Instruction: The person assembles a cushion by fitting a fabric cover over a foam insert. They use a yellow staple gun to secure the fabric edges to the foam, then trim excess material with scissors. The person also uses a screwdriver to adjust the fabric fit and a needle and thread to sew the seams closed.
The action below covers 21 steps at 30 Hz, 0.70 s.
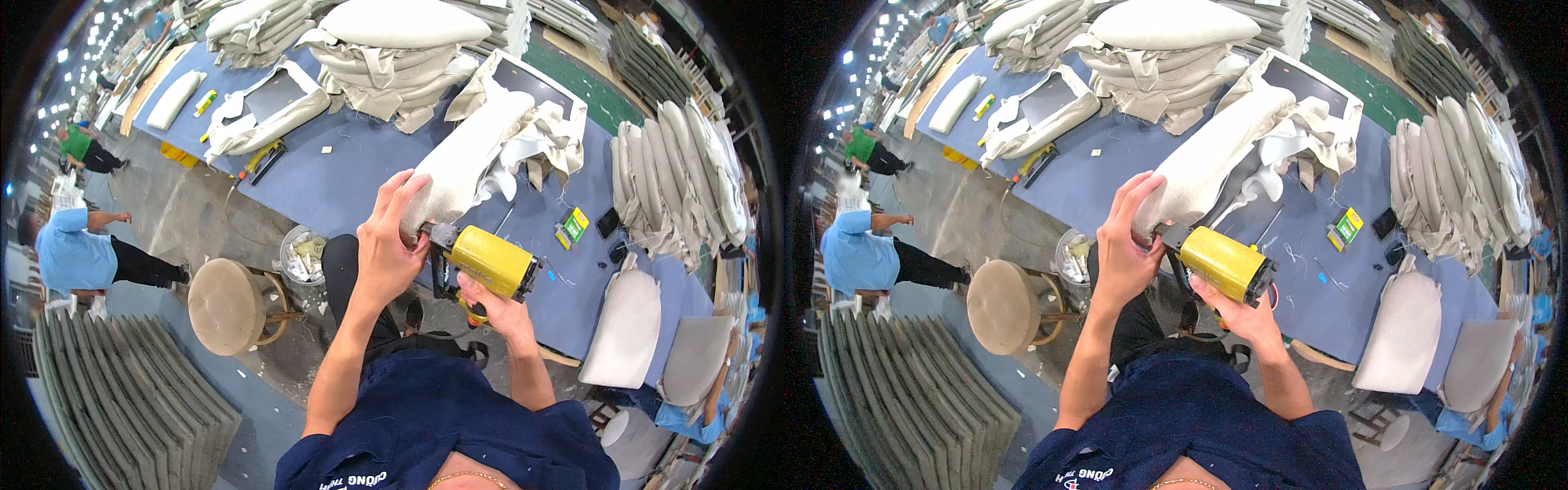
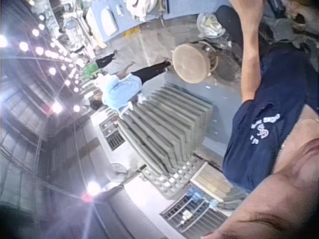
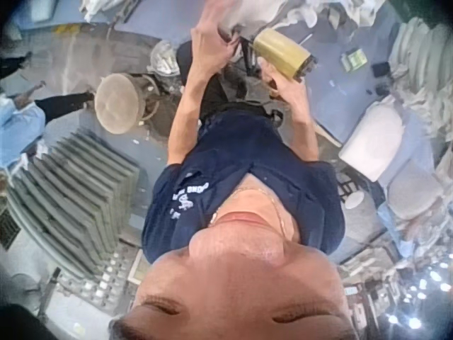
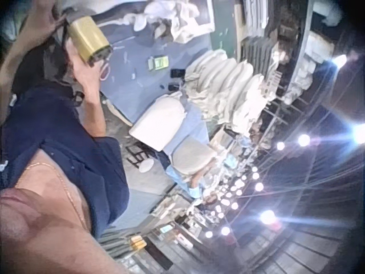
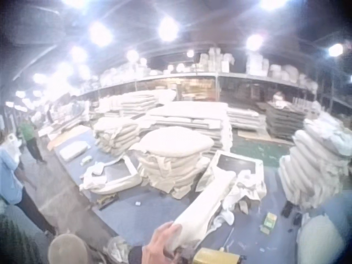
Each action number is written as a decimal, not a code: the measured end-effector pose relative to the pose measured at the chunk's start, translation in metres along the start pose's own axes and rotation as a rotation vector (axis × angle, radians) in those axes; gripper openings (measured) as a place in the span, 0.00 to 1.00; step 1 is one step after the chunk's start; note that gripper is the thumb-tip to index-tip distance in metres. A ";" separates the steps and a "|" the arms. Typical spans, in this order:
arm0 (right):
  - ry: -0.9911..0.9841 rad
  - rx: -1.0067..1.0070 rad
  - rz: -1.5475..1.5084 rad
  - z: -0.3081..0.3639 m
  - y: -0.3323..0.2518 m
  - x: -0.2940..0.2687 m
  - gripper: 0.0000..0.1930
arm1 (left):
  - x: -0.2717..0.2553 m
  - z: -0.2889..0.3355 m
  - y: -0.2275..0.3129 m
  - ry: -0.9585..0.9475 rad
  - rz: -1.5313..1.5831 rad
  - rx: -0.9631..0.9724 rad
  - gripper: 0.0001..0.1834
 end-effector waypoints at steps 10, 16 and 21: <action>0.122 -0.134 0.157 0.002 -0.002 -0.022 0.16 | 0.004 0.000 -0.012 0.052 0.011 0.020 0.39; 0.379 0.047 0.422 0.045 0.067 -0.105 0.13 | 0.002 -0.014 -0.005 -0.037 -0.067 -0.028 0.33; 0.690 0.233 0.349 0.074 0.102 -0.127 0.17 | -0.011 -0.068 0.002 -0.331 -0.086 -0.131 0.30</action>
Point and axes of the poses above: each hand's wrist, its own z-axis away from the middle knuckle, its own x-axis out of the palm, y = z × x, the point moved 3 cm from there along -z, towards the middle knuckle, and after that the axes turned 9 degrees about z, right-handed, at the moved point
